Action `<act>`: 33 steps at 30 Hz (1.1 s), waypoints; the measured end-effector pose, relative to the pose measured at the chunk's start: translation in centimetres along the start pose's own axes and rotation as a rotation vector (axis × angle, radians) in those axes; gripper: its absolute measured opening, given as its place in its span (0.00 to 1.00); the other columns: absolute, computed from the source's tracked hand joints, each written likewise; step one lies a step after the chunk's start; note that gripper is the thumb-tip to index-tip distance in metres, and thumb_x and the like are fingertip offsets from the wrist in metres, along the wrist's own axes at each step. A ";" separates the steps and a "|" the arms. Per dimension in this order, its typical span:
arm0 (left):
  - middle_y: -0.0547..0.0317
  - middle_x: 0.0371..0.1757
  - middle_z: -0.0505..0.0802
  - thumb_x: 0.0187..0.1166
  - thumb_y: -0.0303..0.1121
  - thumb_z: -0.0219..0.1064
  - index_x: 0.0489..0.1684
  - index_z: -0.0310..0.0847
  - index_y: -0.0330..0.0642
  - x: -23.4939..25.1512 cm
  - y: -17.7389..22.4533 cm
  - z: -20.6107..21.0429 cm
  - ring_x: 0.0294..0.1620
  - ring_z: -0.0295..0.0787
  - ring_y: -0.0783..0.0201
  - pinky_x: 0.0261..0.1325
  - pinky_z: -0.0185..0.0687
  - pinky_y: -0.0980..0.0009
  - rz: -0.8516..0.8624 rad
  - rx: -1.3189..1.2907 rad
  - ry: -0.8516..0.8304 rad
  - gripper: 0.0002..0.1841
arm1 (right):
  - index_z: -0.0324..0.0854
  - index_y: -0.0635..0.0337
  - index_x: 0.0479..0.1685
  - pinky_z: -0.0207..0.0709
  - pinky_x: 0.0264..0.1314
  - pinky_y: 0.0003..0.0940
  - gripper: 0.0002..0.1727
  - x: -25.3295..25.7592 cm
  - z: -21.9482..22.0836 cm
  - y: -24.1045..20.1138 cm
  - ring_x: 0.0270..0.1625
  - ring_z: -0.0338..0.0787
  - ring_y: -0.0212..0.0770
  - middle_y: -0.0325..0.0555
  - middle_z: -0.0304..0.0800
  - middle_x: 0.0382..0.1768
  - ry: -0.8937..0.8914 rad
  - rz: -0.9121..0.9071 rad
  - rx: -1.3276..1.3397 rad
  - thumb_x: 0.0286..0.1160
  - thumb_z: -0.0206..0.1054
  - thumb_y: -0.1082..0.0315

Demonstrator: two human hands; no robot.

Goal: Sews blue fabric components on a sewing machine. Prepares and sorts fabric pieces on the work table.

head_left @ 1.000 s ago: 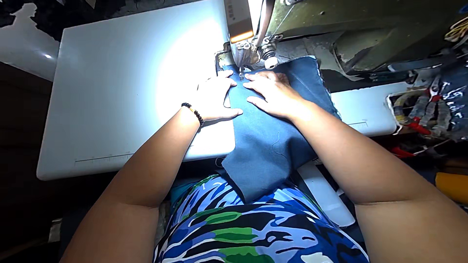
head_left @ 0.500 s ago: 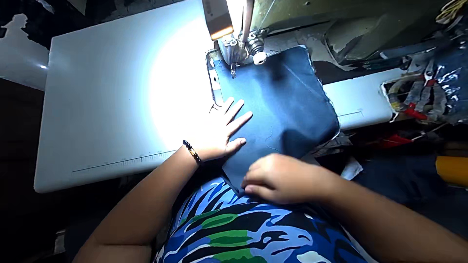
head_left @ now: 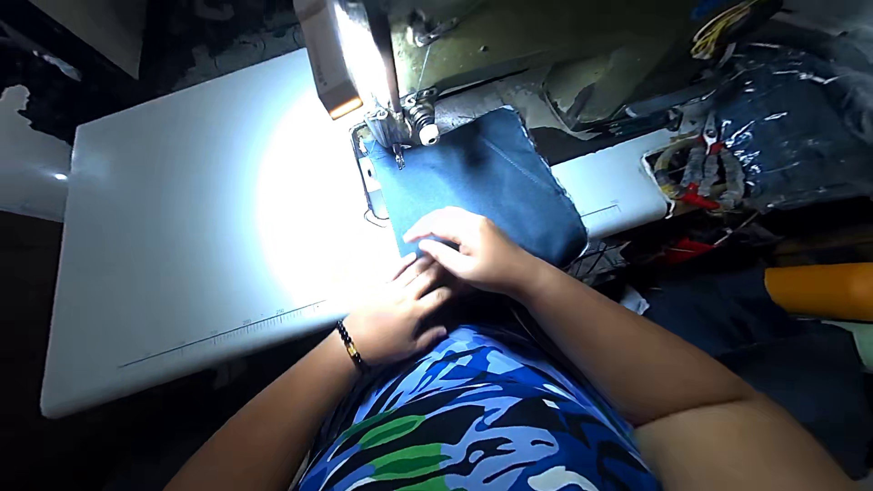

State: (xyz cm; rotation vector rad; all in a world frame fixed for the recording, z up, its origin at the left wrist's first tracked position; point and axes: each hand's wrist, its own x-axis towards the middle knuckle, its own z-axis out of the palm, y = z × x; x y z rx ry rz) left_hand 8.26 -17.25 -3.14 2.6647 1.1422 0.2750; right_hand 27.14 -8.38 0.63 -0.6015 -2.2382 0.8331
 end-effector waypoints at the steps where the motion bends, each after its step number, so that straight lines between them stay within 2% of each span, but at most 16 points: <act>1: 0.49 0.81 0.82 0.82 0.55 0.62 0.76 0.82 0.53 -0.3 0.2 0.0 0.87 0.71 0.52 0.90 0.59 0.45 0.028 -0.064 0.029 0.27 | 0.91 0.62 0.56 0.78 0.71 0.35 0.15 0.4 0.7 0.7 0.63 0.89 0.42 0.47 0.94 0.55 0.017 0.049 -0.032 0.79 0.61 0.73; 4: 0.47 0.64 0.92 0.84 0.40 0.65 0.50 0.92 0.39 -1.2 -0.4 -0.6 0.71 0.86 0.61 0.77 0.78 0.63 -0.026 -0.450 0.284 0.14 | 0.88 0.64 0.66 0.69 0.83 0.42 0.19 -0.5 2.0 2.0 0.77 0.81 0.49 0.52 0.88 0.70 -0.082 0.116 -0.147 0.83 0.59 0.69; 6: 0.57 0.39 0.93 0.80 0.34 0.65 0.36 0.89 0.35 -0.8 -1.8 -1.5 0.42 0.90 0.72 0.48 0.88 0.72 -0.304 -0.453 0.500 0.11 | 0.88 0.61 0.67 0.66 0.87 0.45 0.20 -1.9 2.4 2.6 0.82 0.78 0.49 0.50 0.85 0.75 -0.110 0.065 -0.271 0.85 0.57 0.66; 7: 0.56 0.32 0.92 0.78 0.34 0.66 0.39 0.89 0.34 0.0 -2.8 -2.3 0.32 0.88 0.69 0.38 0.86 0.69 -0.493 -0.350 0.540 0.10 | 0.88 0.60 0.66 0.67 0.86 0.45 0.20 -2.4 2.6 2.8 0.82 0.79 0.49 0.49 0.86 0.74 -0.095 0.026 -0.322 0.84 0.57 0.65; 8: 0.49 0.38 0.92 0.80 0.36 0.68 0.49 0.88 0.34 1.0 -4.1 -3.3 0.37 0.89 0.59 0.42 0.86 0.58 -0.646 -0.255 0.489 0.13 | 0.89 0.60 0.64 0.68 0.85 0.45 0.19 -2.8 2.8 2.9 0.81 0.80 0.49 0.49 0.87 0.72 -0.068 -0.013 -0.351 0.84 0.57 0.65; 10: 0.46 0.57 0.92 0.80 0.51 0.70 0.67 0.84 0.42 3.3 -7.3 -4.6 0.59 0.88 0.47 0.65 0.79 0.42 -0.793 -0.156 0.334 0.26 | 0.92 0.60 0.57 0.71 0.84 0.43 0.17 -3.0 3.0 3.3 0.78 0.83 0.48 0.48 0.91 0.68 -0.008 -0.066 -0.375 0.83 0.59 0.65; 13: 0.43 0.60 0.88 0.67 0.61 0.77 0.62 0.84 0.41 6.0 -8.9 -6.2 0.66 0.82 0.42 0.65 0.71 0.34 -0.903 -0.163 0.133 0.35 | 0.94 0.59 0.51 0.73 0.83 0.44 0.16 -3.2 3.0 3.6 0.76 0.85 0.49 0.49 0.93 0.64 0.022 -0.096 -0.374 0.82 0.60 0.65; 17: 0.47 0.38 0.89 0.68 0.59 0.78 0.36 0.86 0.39 5.3 -5.8 -6.1 0.43 0.87 0.46 0.47 0.81 0.40 -0.876 -0.190 0.025 0.27 | 0.94 0.59 0.52 0.71 0.85 0.42 0.17 -3.4 2.4 3.7 0.78 0.83 0.46 0.48 0.92 0.66 -0.026 -0.052 -0.311 0.85 0.59 0.65; 20: 0.55 0.31 0.90 0.74 0.59 0.72 0.33 0.88 0.41 3.1 -3.3 -4.4 0.40 0.88 0.53 0.52 0.79 0.43 -0.840 -0.268 -0.011 0.25 | 0.94 0.58 0.52 0.71 0.84 0.40 0.17 -3.6 2.7 3.8 0.77 0.84 0.44 0.46 0.92 0.66 0.007 -0.047 -0.310 0.86 0.57 0.64; 22: 0.58 0.29 0.89 0.78 0.59 0.67 0.33 0.88 0.41 2.1 -2.0 -3.7 0.40 0.86 0.57 0.63 0.70 0.42 -0.805 -0.303 -0.006 0.26 | 0.93 0.59 0.52 0.72 0.83 0.39 0.17 -3.5 2.9 3.9 0.76 0.85 0.44 0.46 0.93 0.64 0.037 -0.045 -0.307 0.85 0.57 0.64; 23: 0.59 0.27 0.87 0.80 0.59 0.65 0.31 0.87 0.42 1.6 -1.6 -3.4 0.37 0.84 0.59 0.62 0.69 0.45 -0.779 -0.304 0.034 0.26 | 0.93 0.59 0.53 0.72 0.83 0.39 0.17 -3.5 2.9 3.8 0.75 0.86 0.44 0.46 0.93 0.64 0.038 -0.036 -0.303 0.85 0.58 0.64; 25: 0.63 0.23 0.85 0.86 0.55 0.58 0.27 0.86 0.45 1.0 -1.4 -2.7 0.30 0.83 0.65 0.43 0.77 0.57 -0.693 -0.252 0.191 0.25 | 0.93 0.60 0.53 0.73 0.82 0.41 0.17 -3.3 2.4 3.4 0.76 0.86 0.44 0.47 0.93 0.65 -0.011 0.000 -0.280 0.84 0.59 0.64; 26: 0.61 0.26 0.86 0.88 0.48 0.55 0.31 0.89 0.44 0.9 -1.5 -2.5 0.32 0.85 0.66 0.39 0.80 0.61 -0.647 -0.247 0.270 0.22 | 0.93 0.60 0.54 0.73 0.82 0.42 0.17 -3.1 1.9 3.1 0.76 0.85 0.45 0.47 0.92 0.66 -0.056 0.014 -0.275 0.84 0.59 0.64; 29: 0.49 0.63 0.89 0.83 0.29 0.59 0.54 0.91 0.37 0.7 -2.7 -2.5 0.63 0.88 0.58 0.66 0.84 0.60 -0.444 -0.259 0.278 0.14 | 0.94 0.58 0.55 0.73 0.82 0.42 0.17 -2.9 1.1 3.3 0.77 0.85 0.44 0.46 0.91 0.68 -0.116 -0.020 -0.288 0.84 0.59 0.64; 30: 0.48 0.67 0.89 0.80 0.28 0.61 0.54 0.90 0.36 0.7 -3.4 -2.2 0.67 0.86 0.58 0.70 0.82 0.60 -0.338 -0.226 0.286 0.13 | 0.94 0.57 0.55 0.73 0.82 0.42 0.17 -3.0 1.2 3.6 0.76 0.85 0.43 0.45 0.91 0.67 -0.102 -0.041 -0.288 0.83 0.58 0.64; 33: 0.53 0.57 0.95 0.82 0.29 0.63 0.45 0.94 0.39 0.7 -5.0 -1.7 0.61 0.91 0.63 0.66 0.86 0.66 -0.070 -0.109 0.388 0.11 | 0.95 0.55 0.53 0.73 0.80 0.40 0.17 -3.3 1.6 4.4 0.75 0.85 0.42 0.44 0.92 0.66 -0.041 -0.093 -0.281 0.84 0.58 0.64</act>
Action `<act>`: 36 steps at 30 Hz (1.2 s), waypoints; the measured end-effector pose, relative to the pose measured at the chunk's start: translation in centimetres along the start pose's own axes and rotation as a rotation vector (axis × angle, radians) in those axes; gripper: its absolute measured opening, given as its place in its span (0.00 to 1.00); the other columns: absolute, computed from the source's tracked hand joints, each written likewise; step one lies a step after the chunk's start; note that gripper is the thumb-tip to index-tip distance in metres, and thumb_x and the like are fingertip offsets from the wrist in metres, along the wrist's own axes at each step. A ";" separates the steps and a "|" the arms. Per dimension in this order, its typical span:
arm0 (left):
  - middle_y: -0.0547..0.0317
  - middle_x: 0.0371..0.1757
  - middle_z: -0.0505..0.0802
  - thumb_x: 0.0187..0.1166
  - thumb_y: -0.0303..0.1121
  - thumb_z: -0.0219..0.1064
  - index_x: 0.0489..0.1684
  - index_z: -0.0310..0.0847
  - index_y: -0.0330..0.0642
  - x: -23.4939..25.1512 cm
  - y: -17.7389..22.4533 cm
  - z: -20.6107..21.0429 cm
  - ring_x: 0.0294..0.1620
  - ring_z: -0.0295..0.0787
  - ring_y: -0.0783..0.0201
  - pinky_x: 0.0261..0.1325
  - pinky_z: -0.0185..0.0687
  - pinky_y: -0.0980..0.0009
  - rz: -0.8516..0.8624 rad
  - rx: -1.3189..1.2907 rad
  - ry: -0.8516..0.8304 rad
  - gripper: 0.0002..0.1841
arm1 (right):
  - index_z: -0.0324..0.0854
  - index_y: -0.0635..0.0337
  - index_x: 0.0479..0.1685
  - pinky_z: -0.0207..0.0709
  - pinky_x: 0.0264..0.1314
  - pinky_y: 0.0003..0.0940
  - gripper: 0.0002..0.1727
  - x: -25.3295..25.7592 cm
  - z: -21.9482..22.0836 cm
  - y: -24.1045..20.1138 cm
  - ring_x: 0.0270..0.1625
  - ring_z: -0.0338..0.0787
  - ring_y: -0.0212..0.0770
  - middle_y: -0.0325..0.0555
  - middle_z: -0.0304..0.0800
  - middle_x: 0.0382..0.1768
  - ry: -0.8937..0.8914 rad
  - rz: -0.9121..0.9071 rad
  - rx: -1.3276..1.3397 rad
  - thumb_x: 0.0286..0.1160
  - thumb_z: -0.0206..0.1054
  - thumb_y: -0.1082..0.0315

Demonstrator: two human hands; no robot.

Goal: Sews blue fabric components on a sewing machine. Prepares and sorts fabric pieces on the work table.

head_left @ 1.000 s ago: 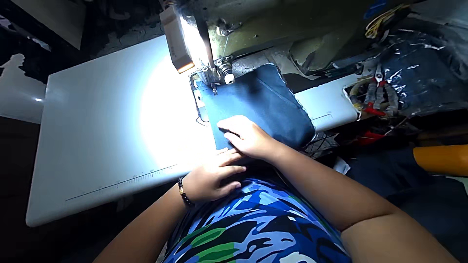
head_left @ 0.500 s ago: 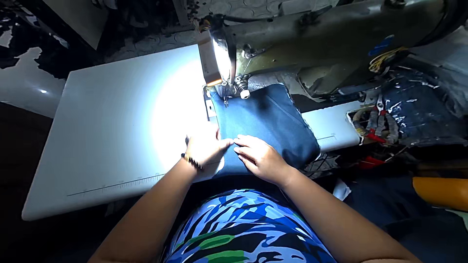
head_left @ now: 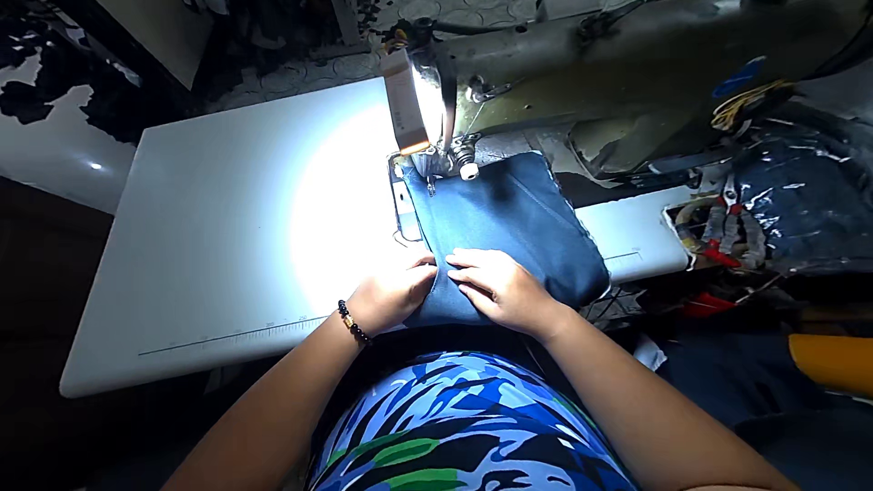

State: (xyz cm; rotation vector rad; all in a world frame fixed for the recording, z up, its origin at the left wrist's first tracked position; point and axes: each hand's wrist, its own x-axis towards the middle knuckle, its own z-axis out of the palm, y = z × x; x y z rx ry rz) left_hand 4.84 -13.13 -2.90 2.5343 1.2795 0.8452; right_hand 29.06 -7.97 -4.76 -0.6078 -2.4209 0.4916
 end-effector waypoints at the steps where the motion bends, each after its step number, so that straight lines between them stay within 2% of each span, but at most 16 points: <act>1: 0.53 0.54 0.96 0.83 0.28 0.62 0.43 0.95 0.39 0.0 -0.2 0.0 0.59 0.93 0.63 0.64 0.87 0.67 0.066 0.024 0.027 0.11 | 0.95 0.55 0.53 0.73 0.80 0.40 0.17 0.0 0.0 0.1 0.75 0.85 0.42 0.43 0.92 0.66 0.010 -0.007 -0.005 0.83 0.58 0.64; 4: 0.53 0.48 0.98 0.82 0.27 0.61 0.41 0.94 0.39 -0.5 -0.1 0.1 0.51 0.96 0.62 0.56 0.89 0.68 0.182 0.152 0.065 0.12 | 0.95 0.56 0.51 0.73 0.80 0.41 0.17 0.0 0.0 0.1 0.74 0.86 0.43 0.44 0.93 0.65 0.017 -0.022 -0.016 0.82 0.59 0.64; 8: 0.53 0.41 0.97 0.80 0.25 0.61 0.38 0.94 0.39 -0.6 -0.1 0.2 0.43 0.95 0.60 0.48 0.89 0.67 0.252 0.216 0.085 0.12 | 0.95 0.56 0.50 0.73 0.80 0.40 0.17 0.0 -0.1 0.1 0.75 0.85 0.42 0.44 0.92 0.66 0.008 -0.023 -0.006 0.81 0.59 0.65; 11: 0.55 0.35 0.94 0.80 0.26 0.61 0.36 0.93 0.40 -0.6 0.0 0.0 0.40 0.92 0.59 0.45 0.85 0.64 0.265 0.238 0.065 0.12 | 0.95 0.57 0.50 0.73 0.80 0.40 0.16 0.0 -0.1 0.0 0.75 0.85 0.43 0.44 0.92 0.66 0.004 -0.023 -0.008 0.81 0.60 0.65; 15: 0.56 0.31 0.93 0.79 0.27 0.61 0.32 0.93 0.40 -0.3 0.2 -0.2 0.37 0.91 0.59 0.42 0.86 0.64 0.238 0.206 0.061 0.12 | 0.95 0.57 0.50 0.73 0.80 0.39 0.16 0.0 -0.1 0.0 0.75 0.85 0.42 0.44 0.93 0.65 0.016 -0.031 -0.012 0.80 0.60 0.65; 19: 0.59 0.32 0.92 0.78 0.33 0.63 0.32 0.94 0.42 0.3 0.9 -0.9 0.37 0.90 0.64 0.41 0.86 0.64 0.034 0.084 -0.004 0.11 | 0.95 0.57 0.50 0.73 0.81 0.39 0.16 0.0 -0.1 0.0 0.75 0.85 0.42 0.44 0.92 0.66 0.019 -0.027 -0.002 0.80 0.61 0.65; 23: 0.67 0.28 0.91 0.76 0.39 0.68 0.29 0.92 0.49 1.1 2.0 -1.4 0.32 0.88 0.71 0.36 0.82 0.63 -0.452 -0.105 -0.124 0.09 | 0.95 0.57 0.50 0.73 0.80 0.40 0.16 0.1 -0.2 0.0 0.75 0.86 0.43 0.44 0.93 0.65 0.020 -0.028 0.003 0.80 0.61 0.65; 25: 0.71 0.23 0.88 0.74 0.38 0.71 0.22 0.88 0.52 1.3 1.7 -1.1 0.28 0.84 0.75 0.32 0.79 0.66 -0.574 -0.168 -0.140 0.09 | 0.95 0.56 0.51 0.72 0.81 0.40 0.16 0.1 -0.2 0.0 0.75 0.85 0.43 0.44 0.93 0.66 0.016 -0.028 -0.005 0.80 0.61 0.65; 27: 0.71 0.21 0.86 0.69 0.34 0.75 0.18 0.85 0.51 1.2 1.3 -0.6 0.24 0.81 0.76 0.28 0.77 0.71 -0.587 -0.213 -0.086 0.09 | 0.95 0.57 0.50 0.73 0.80 0.40 0.16 0.1 -0.3 0.0 0.75 0.85 0.43 0.44 0.92 0.66 0.015 -0.030 -0.002 0.80 0.61 0.65; 29: 0.68 0.25 0.85 0.62 0.33 0.76 0.21 0.83 0.50 1.2 1.3 -0.2 0.27 0.81 0.72 0.29 0.77 0.68 -0.611 -0.194 -0.010 0.06 | 0.95 0.57 0.50 0.73 0.80 0.40 0.15 0.1 -0.2 0.0 0.75 0.85 0.43 0.45 0.92 0.66 0.016 -0.024 0.008 0.80 0.61 0.65; 30: 0.65 0.32 0.86 0.61 0.34 0.75 0.28 0.83 0.49 1.2 1.3 -0.1 0.34 0.83 0.69 0.35 0.80 0.64 -0.622 -0.163 0.022 0.05 | 0.95 0.57 0.50 0.73 0.80 0.41 0.15 0.1 -0.2 0.0 0.75 0.85 0.43 0.45 0.92 0.66 0.014 -0.018 0.017 0.80 0.62 0.65; 31: 0.62 0.39 0.86 0.62 0.34 0.73 0.38 0.83 0.47 1.3 1.4 -0.1 0.41 0.84 0.66 0.42 0.81 0.61 -0.640 -0.140 0.032 0.09 | 0.95 0.56 0.50 0.73 0.80 0.41 0.15 0.1 -0.2 0.0 0.75 0.85 0.43 0.45 0.92 0.66 0.009 -0.013 0.022 0.80 0.62 0.65; 32: 0.61 0.42 0.86 0.64 0.34 0.70 0.45 0.82 0.46 1.4 1.5 0.0 0.43 0.83 0.65 0.44 0.81 0.60 -0.646 -0.121 0.043 0.12 | 0.95 0.56 0.51 0.72 0.81 0.42 0.15 0.1 -0.3 0.0 0.76 0.84 0.43 0.45 0.92 0.67 -0.005 -0.006 0.026 0.80 0.61 0.65; 33: 0.60 0.43 0.86 0.65 0.33 0.69 0.47 0.83 0.46 1.4 1.6 0.1 0.44 0.83 0.64 0.45 0.80 0.59 -0.635 -0.125 0.054 0.12 | 0.95 0.56 0.51 0.72 0.81 0.43 0.15 0.2 -0.4 0.0 0.76 0.84 0.44 0.45 0.91 0.67 -0.022 -0.001 0.034 0.80 0.61 0.65; 34: 0.61 0.42 0.86 0.65 0.31 0.69 0.44 0.85 0.47 1.4 1.5 0.1 0.44 0.81 0.64 0.45 0.77 0.59 -0.615 -0.158 0.052 0.10 | 0.95 0.57 0.51 0.72 0.82 0.44 0.15 0.3 -0.6 0.0 0.77 0.83 0.45 0.46 0.91 0.67 -0.042 0.004 0.044 0.79 0.62 0.65; 36: 0.68 0.35 0.89 0.63 0.30 0.71 0.31 0.90 0.52 1.1 1.4 0.2 0.36 0.82 0.71 0.38 0.78 0.67 -0.590 -0.210 0.042 0.05 | 0.94 0.58 0.52 0.72 0.82 0.46 0.15 0.5 -1.0 0.0 0.77 0.83 0.46 0.47 0.90 0.68 -0.086 0.006 0.049 0.80 0.62 0.64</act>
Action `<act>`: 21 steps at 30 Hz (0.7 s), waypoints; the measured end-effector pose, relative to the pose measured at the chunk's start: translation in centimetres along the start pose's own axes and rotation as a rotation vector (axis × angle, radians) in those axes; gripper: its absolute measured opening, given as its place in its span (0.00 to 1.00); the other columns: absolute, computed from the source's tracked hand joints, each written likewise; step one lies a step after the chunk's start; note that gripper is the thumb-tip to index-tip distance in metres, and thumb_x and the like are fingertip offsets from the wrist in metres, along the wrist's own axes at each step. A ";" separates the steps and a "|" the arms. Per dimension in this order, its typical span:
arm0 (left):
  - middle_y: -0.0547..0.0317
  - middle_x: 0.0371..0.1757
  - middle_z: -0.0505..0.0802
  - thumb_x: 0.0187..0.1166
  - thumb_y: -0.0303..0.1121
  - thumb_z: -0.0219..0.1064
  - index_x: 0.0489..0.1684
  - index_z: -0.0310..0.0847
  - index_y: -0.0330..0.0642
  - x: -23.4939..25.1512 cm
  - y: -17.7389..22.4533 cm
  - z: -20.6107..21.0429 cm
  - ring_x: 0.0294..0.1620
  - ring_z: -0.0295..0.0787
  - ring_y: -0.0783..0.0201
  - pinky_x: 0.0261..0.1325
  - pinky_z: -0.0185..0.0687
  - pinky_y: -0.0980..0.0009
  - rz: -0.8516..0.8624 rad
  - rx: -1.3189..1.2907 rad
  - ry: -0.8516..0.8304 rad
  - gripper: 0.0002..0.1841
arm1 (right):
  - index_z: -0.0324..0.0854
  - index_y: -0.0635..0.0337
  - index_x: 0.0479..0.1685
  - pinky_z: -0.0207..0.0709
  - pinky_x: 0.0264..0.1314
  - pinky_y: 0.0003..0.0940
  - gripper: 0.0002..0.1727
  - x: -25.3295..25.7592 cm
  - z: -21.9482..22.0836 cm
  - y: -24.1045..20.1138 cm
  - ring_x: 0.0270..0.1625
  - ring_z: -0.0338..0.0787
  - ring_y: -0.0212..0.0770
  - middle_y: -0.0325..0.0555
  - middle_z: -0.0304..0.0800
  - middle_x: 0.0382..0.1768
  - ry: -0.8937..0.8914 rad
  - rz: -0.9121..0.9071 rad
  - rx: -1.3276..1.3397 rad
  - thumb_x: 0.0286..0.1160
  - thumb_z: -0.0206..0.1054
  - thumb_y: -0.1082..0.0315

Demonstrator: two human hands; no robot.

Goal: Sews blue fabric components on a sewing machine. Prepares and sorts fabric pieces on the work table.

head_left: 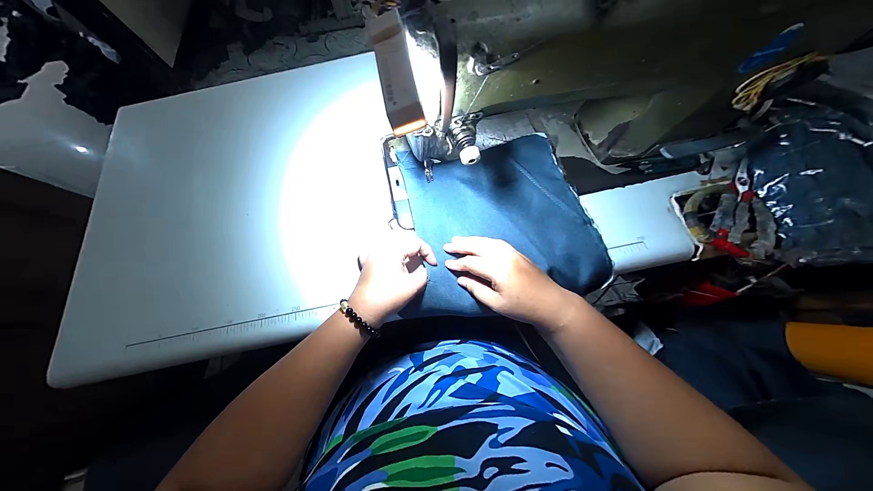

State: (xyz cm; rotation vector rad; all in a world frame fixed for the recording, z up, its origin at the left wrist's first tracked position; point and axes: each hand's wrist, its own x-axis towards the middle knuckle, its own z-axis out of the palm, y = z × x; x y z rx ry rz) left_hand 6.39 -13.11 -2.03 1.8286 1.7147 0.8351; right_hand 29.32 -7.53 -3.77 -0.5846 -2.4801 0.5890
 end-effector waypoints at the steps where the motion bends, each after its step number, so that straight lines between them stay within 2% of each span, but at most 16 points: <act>1: 0.70 0.33 0.88 0.64 0.30 0.71 0.29 0.91 0.54 -0.2 -0.1 0.0 0.35 0.81 0.73 0.38 0.76 0.68 -0.004 0.004 -0.020 0.04 | 0.94 0.57 0.52 0.72 0.81 0.46 0.16 0.1 -0.1 0.0 0.77 0.83 0.45 0.46 0.90 0.68 -0.017 -0.002 -0.007 0.80 0.62 0.63; 2: 0.71 0.33 0.89 0.65 0.32 0.72 0.29 0.92 0.56 -0.4 -0.2 -0.1 0.37 0.82 0.73 0.41 0.77 0.67 0.007 0.032 -0.019 0.04 | 0.94 0.57 0.53 0.72 0.81 0.46 0.16 0.1 -0.2 0.0 0.77 0.83 0.45 0.46 0.90 0.69 -0.033 -0.002 -0.016 0.81 0.61 0.62; 3: 0.69 0.38 0.89 0.67 0.34 0.72 0.33 0.94 0.57 -0.9 -0.5 -0.1 0.45 0.83 0.70 0.51 0.76 0.61 0.056 0.065 -0.008 0.05 | 0.94 0.56 0.53 0.73 0.80 0.46 0.17 0.1 -0.3 0.0 0.77 0.83 0.45 0.46 0.89 0.69 -0.044 -0.001 -0.026 0.82 0.61 0.61; 4: 0.65 0.46 0.88 0.70 0.36 0.70 0.38 0.96 0.56 -1.3 -1.0 0.0 0.54 0.81 0.64 0.60 0.72 0.54 0.151 0.111 0.006 0.07 | 0.94 0.56 0.53 0.73 0.80 0.46 0.17 0.1 -0.3 0.0 0.77 0.83 0.45 0.46 0.89 0.69 -0.047 -0.001 -0.033 0.82 0.60 0.61; 5: 0.60 0.55 0.89 0.73 0.37 0.68 0.43 0.96 0.54 -1.7 -1.6 -0.1 0.63 0.82 0.57 0.65 0.73 0.47 0.280 0.184 0.022 0.10 | 0.94 0.56 0.53 0.73 0.80 0.46 0.17 0.1 -0.2 0.1 0.77 0.83 0.45 0.45 0.89 0.69 -0.045 -0.004 -0.037 0.82 0.60 0.61; 6: 0.56 0.63 0.91 0.76 0.38 0.64 0.47 0.96 0.53 -2.0 -2.0 -0.2 0.70 0.83 0.51 0.66 0.75 0.41 0.408 0.271 0.032 0.13 | 0.94 0.56 0.53 0.73 0.79 0.46 0.17 0.2 -0.2 0.2 0.77 0.83 0.45 0.45 0.89 0.69 -0.042 -0.007 -0.039 0.82 0.60 0.60; 8: 0.57 0.71 0.90 0.81 0.38 0.54 0.52 0.94 0.49 -2.3 -2.3 -0.5 0.81 0.77 0.51 0.74 0.73 0.42 0.526 0.347 0.005 0.19 | 0.94 0.56 0.52 0.74 0.77 0.47 0.17 0.2 0.0 0.2 0.75 0.84 0.46 0.46 0.90 0.67 -0.019 -0.011 -0.027 0.81 0.60 0.61; 10: 0.58 0.69 0.92 0.84 0.38 0.54 0.50 0.94 0.45 -2.2 -2.3 -0.5 0.80 0.80 0.55 0.76 0.74 0.48 0.536 0.326 0.000 0.19 | 0.94 0.56 0.54 0.74 0.78 0.47 0.17 0.3 0.0 0.2 0.75 0.85 0.46 0.46 0.91 0.67 0.000 -0.012 -0.026 0.80 0.60 0.62; 12: 0.57 0.64 0.94 0.84 0.41 0.61 0.47 0.95 0.45 -1.7 -2.2 -0.5 0.75 0.84 0.56 0.74 0.77 0.51 0.533 0.319 0.018 0.15 | 0.93 0.57 0.55 0.74 0.79 0.45 0.17 0.4 0.1 0.4 0.75 0.85 0.46 0.46 0.91 0.67 0.023 -0.024 -0.044 0.81 0.59 0.62; 15: 0.58 0.65 0.93 0.80 0.42 0.65 0.48 0.94 0.49 -1.5 -2.1 -0.6 0.76 0.83 0.56 0.72 0.75 0.46 0.512 0.292 0.006 0.13 | 0.94 0.58 0.54 0.74 0.78 0.44 0.17 0.5 0.1 0.7 0.75 0.85 0.45 0.45 0.92 0.67 0.026 -0.049 -0.046 0.82 0.59 0.64; 18: 0.61 0.66 0.93 0.80 0.41 0.66 0.48 0.95 0.51 -1.3 -2.2 -0.8 0.78 0.81 0.56 0.74 0.72 0.43 0.509 0.281 -0.008 0.12 | 0.94 0.58 0.52 0.75 0.76 0.45 0.17 0.7 -0.1 0.8 0.73 0.86 0.47 0.47 0.91 0.65 0.010 -0.061 -0.056 0.80 0.60 0.64; 21: 0.61 0.66 0.93 0.80 0.41 0.65 0.48 0.95 0.52 -0.9 -2.5 -1.0 0.78 0.80 0.55 0.71 0.70 0.39 0.549 0.302 -0.029 0.12 | 0.95 0.57 0.49 0.77 0.72 0.46 0.16 1.1 -0.2 0.9 0.71 0.87 0.47 0.47 0.92 0.63 0.008 -0.069 -0.061 0.79 0.61 0.65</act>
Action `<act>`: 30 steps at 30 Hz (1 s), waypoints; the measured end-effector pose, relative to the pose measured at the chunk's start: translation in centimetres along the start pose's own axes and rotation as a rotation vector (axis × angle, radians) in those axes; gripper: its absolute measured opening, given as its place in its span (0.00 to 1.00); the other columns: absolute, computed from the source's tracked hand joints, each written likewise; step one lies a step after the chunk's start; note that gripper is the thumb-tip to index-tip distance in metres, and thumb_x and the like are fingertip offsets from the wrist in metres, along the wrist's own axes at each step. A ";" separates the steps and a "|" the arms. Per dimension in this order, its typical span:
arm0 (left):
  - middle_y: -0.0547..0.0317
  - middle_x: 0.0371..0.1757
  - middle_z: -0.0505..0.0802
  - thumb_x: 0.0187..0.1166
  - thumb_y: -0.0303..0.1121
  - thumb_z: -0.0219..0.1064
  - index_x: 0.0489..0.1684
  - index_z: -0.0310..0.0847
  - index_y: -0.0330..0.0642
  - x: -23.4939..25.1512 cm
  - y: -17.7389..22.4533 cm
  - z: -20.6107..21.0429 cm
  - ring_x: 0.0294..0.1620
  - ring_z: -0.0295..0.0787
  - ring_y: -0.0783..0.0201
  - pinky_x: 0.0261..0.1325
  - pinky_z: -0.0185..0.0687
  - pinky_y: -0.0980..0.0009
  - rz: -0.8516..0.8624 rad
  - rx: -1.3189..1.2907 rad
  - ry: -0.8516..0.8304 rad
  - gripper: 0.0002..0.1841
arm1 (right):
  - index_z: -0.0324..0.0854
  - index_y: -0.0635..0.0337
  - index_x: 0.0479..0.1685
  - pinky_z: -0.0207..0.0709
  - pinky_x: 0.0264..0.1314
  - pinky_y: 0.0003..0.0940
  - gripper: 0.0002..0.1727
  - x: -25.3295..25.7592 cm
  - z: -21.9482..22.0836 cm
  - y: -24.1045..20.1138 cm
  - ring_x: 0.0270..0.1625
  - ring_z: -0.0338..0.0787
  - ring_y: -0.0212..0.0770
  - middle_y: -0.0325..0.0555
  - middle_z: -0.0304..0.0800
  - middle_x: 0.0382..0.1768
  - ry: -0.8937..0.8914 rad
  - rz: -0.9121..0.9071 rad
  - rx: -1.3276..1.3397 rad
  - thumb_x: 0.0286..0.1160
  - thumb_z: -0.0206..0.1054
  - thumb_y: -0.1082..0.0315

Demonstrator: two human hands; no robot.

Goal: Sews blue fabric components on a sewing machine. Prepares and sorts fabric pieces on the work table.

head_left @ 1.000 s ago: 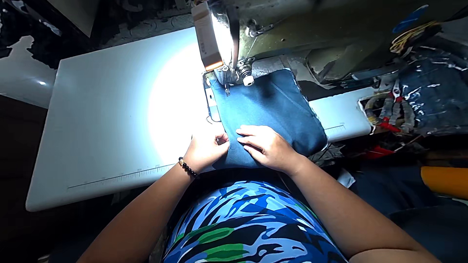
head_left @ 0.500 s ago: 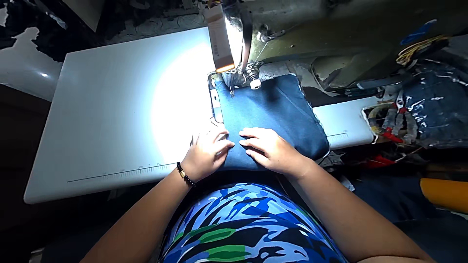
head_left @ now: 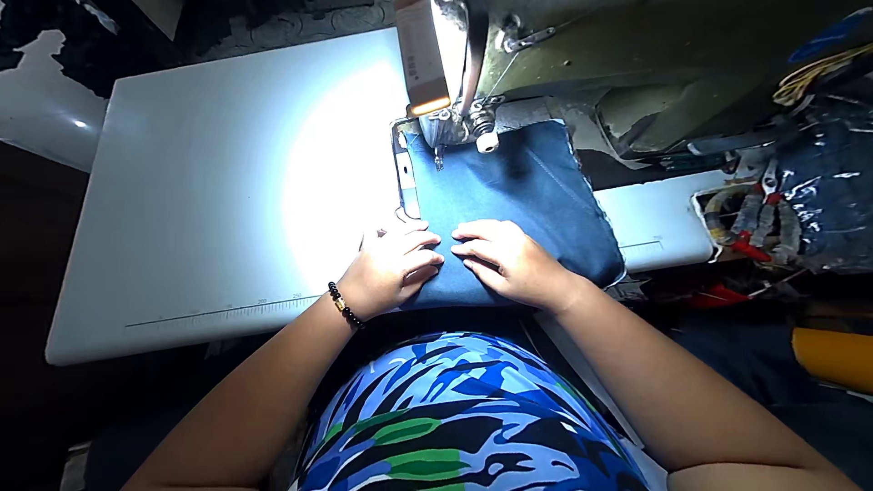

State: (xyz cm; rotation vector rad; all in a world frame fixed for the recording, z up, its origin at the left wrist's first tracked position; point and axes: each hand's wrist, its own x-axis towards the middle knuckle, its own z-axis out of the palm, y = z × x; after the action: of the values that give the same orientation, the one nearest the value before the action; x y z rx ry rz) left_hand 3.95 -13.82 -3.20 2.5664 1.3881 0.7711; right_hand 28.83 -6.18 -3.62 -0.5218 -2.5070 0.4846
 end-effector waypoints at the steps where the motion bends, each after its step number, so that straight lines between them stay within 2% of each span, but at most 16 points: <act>1: 0.61 0.66 0.93 0.80 0.41 0.64 0.48 0.95 0.52 0.1 -0.2 -0.1 0.78 0.80 0.54 0.71 0.71 0.39 0.012 0.012 -0.008 0.13 | 0.95 0.57 0.50 0.76 0.73 0.47 0.16 0.1 0.0 0.2 0.71 0.86 0.47 0.47 0.92 0.64 -0.008 -0.002 -0.004 0.79 0.60 0.65; 7: 0.58 0.70 0.91 0.84 0.43 0.60 0.52 0.94 0.52 2.4 -2.8 -0.8 0.81 0.77 0.49 0.71 0.66 0.32 -0.013 0.031 -0.080 0.16 | 0.92 0.59 0.58 0.72 0.77 0.54 0.18 3.0 -0.6 2.6 0.76 0.83 0.52 0.50 0.89 0.69 -0.102 0.024 0.018 0.82 0.57 0.66; 10: 0.56 0.71 0.90 0.86 0.43 0.58 0.55 0.93 0.50 4.0 -4.7 -1.4 0.82 0.76 0.47 0.75 0.66 0.34 -0.005 0.031 -0.118 0.17 | 0.92 0.60 0.59 0.72 0.76 0.57 0.19 4.8 -0.8 4.2 0.75 0.83 0.54 0.52 0.88 0.69 -0.122 0.013 0.009 0.82 0.55 0.67; 13: 0.52 0.72 0.89 0.87 0.42 0.57 0.57 0.93 0.47 5.6 -6.6 -1.7 0.80 0.78 0.46 0.78 0.68 0.39 0.020 0.032 -0.121 0.18 | 0.90 0.62 0.61 0.70 0.78 0.58 0.21 6.6 -1.1 6.2 0.76 0.82 0.56 0.54 0.87 0.70 -0.143 -0.017 0.003 0.83 0.53 0.67; 16: 0.51 0.71 0.89 0.88 0.43 0.56 0.58 0.92 0.47 7.1 -8.2 -1.9 0.79 0.79 0.47 0.79 0.69 0.42 0.001 0.049 -0.117 0.18 | 0.90 0.64 0.60 0.71 0.79 0.55 0.20 8.3 -1.4 7.9 0.73 0.84 0.57 0.57 0.89 0.66 -0.146 -0.062 -0.018 0.82 0.54 0.69; 19: 0.49 0.74 0.86 0.89 0.43 0.54 0.61 0.90 0.47 7.9 -8.9 -2.2 0.82 0.75 0.46 0.78 0.61 0.34 -0.031 0.076 -0.160 0.19 | 0.90 0.65 0.57 0.73 0.77 0.54 0.20 9.2 -1.5 9.0 0.71 0.86 0.57 0.57 0.90 0.64 -0.129 -0.132 -0.050 0.80 0.54 0.69; 21: 0.48 0.75 0.86 0.89 0.40 0.53 0.63 0.90 0.47 7.8 -9.0 -2.3 0.83 0.74 0.43 0.80 0.64 0.37 0.008 0.120 -0.165 0.19 | 0.91 0.64 0.56 0.74 0.75 0.54 0.20 9.3 -1.6 9.4 0.70 0.87 0.57 0.57 0.91 0.62 -0.124 -0.178 -0.068 0.79 0.54 0.69; 22: 0.47 0.77 0.85 0.89 0.39 0.52 0.65 0.89 0.48 7.7 -9.0 -2.4 0.84 0.73 0.42 0.82 0.64 0.37 0.032 0.151 -0.186 0.20 | 0.90 0.64 0.56 0.74 0.75 0.54 0.20 9.3 -1.7 9.5 0.70 0.86 0.58 0.57 0.90 0.63 -0.134 -0.185 -0.073 0.78 0.53 0.69; 23: 0.48 0.79 0.83 0.88 0.37 0.50 0.69 0.87 0.49 7.6 -9.0 -2.7 0.87 0.69 0.41 0.82 0.60 0.34 0.045 0.175 -0.227 0.21 | 0.90 0.63 0.57 0.74 0.75 0.54 0.20 9.4 -1.9 9.4 0.71 0.86 0.57 0.56 0.90 0.64 -0.154 -0.171 -0.086 0.78 0.54 0.68; 25: 0.51 0.84 0.78 0.87 0.36 0.48 0.76 0.82 0.51 7.6 -9.0 -3.3 0.92 0.60 0.43 0.82 0.51 0.29 0.083 0.207 -0.309 0.24 | 0.91 0.61 0.59 0.74 0.76 0.53 0.20 9.7 -2.9 7.7 0.71 0.87 0.56 0.54 0.90 0.66 -0.235 -0.046 -0.160 0.77 0.56 0.69; 27: 0.54 0.88 0.75 0.86 0.37 0.45 0.80 0.78 0.48 7.7 -9.4 -3.5 0.93 0.57 0.46 0.83 0.54 0.32 0.150 0.209 -0.357 0.27 | 0.88 0.61 0.63 0.70 0.77 0.60 0.18 10.2 -3.4 3.7 0.74 0.82 0.59 0.56 0.86 0.69 -0.337 0.154 -0.221 0.82 0.58 0.69; 29: 0.53 0.89 0.73 0.86 0.37 0.43 0.82 0.76 0.45 8.0 -9.7 -3.5 0.93 0.59 0.48 0.87 0.56 0.40 0.190 0.162 -0.399 0.28 | 0.89 0.59 0.62 0.76 0.68 0.56 0.19 9.4 -1.7 -0.8 0.69 0.83 0.59 0.56 0.88 0.63 -0.191 0.242 -0.123 0.77 0.60 0.66; 30: 0.50 0.88 0.74 0.86 0.37 0.43 0.80 0.77 0.40 8.0 -9.9 -3.4 0.92 0.61 0.46 0.87 0.57 0.41 0.214 0.133 -0.398 0.28 | 0.88 0.58 0.64 0.77 0.64 0.52 0.21 8.4 -0.3 -2.8 0.66 0.83 0.57 0.55 0.87 0.62 -0.119 0.290 -0.043 0.76 0.61 0.62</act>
State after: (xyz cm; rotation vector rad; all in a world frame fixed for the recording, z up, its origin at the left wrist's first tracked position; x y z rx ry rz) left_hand -1.51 -2.08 -0.61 2.7975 1.0884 0.1720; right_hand 21.70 -4.69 1.39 -0.9056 -2.5701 0.5850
